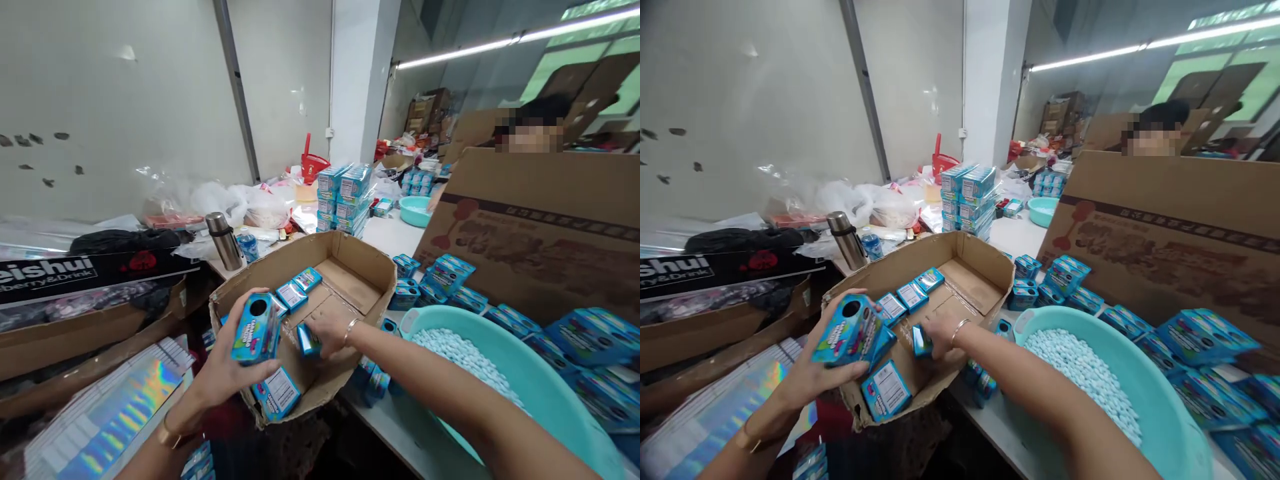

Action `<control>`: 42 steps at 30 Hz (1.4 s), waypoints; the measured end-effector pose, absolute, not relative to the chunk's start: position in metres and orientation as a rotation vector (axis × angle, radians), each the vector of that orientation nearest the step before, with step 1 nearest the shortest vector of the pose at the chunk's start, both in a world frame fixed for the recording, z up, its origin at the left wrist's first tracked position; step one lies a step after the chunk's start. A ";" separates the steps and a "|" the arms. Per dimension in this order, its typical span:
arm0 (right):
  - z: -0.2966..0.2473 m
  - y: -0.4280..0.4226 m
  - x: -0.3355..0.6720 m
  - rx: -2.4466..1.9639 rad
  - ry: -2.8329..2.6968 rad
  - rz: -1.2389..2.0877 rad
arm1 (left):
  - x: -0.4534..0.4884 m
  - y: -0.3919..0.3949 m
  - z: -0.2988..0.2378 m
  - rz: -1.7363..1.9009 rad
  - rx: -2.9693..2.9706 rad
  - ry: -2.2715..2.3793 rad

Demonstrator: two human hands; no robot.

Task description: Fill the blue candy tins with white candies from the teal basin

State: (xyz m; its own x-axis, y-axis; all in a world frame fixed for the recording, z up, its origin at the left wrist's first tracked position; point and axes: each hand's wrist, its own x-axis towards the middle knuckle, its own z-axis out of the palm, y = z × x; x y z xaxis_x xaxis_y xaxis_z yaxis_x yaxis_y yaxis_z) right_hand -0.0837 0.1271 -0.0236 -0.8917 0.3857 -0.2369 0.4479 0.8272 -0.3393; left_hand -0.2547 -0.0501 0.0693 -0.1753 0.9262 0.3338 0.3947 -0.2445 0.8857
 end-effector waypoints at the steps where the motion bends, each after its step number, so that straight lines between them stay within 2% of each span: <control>1: -0.013 0.131 -0.067 0.665 2.909 -0.873 | -0.251 -0.057 0.065 1.459 1.490 1.492; 3: 0.007 0.133 -0.029 0.725 2.885 -1.617 | -0.237 -0.071 0.056 1.487 1.311 1.449; 6: 0.029 0.117 0.033 0.887 2.492 -2.640 | -0.204 -0.082 0.037 1.500 1.244 1.478; 9: 0.035 0.085 0.084 1.069 2.240 -3.091 | -0.164 -0.076 0.018 1.503 1.258 1.458; 14: 0.023 0.032 0.140 1.408 2.217 -3.168 | -0.102 -0.043 0.002 1.302 1.318 1.198; 19: 0.015 -0.004 0.177 1.510 1.648 -3.385 | -0.054 -0.024 0.018 1.243 1.761 1.013; 22: 0.014 -0.012 0.196 1.713 1.412 -3.424 | -0.037 -0.018 0.028 1.064 2.103 0.834; 26: 0.011 -0.014 0.215 2.021 1.373 -3.297 | -0.025 -0.007 0.030 0.689 2.358 0.697; 30: 0.007 -0.014 0.224 2.163 1.587 -2.983 | -0.012 0.005 0.032 0.391 2.613 0.611; 34: 0.002 -0.015 0.226 2.081 1.723 -2.738 | -0.001 0.013 0.031 0.302 2.788 0.531; 38: 0.003 -0.012 0.218 2.036 1.579 -2.746 | 0.008 0.024 0.022 0.256 3.003 0.437; 42: 0.011 0.002 0.205 2.234 1.540 -2.682 | 0.018 0.043 0.026 0.161 3.160 0.473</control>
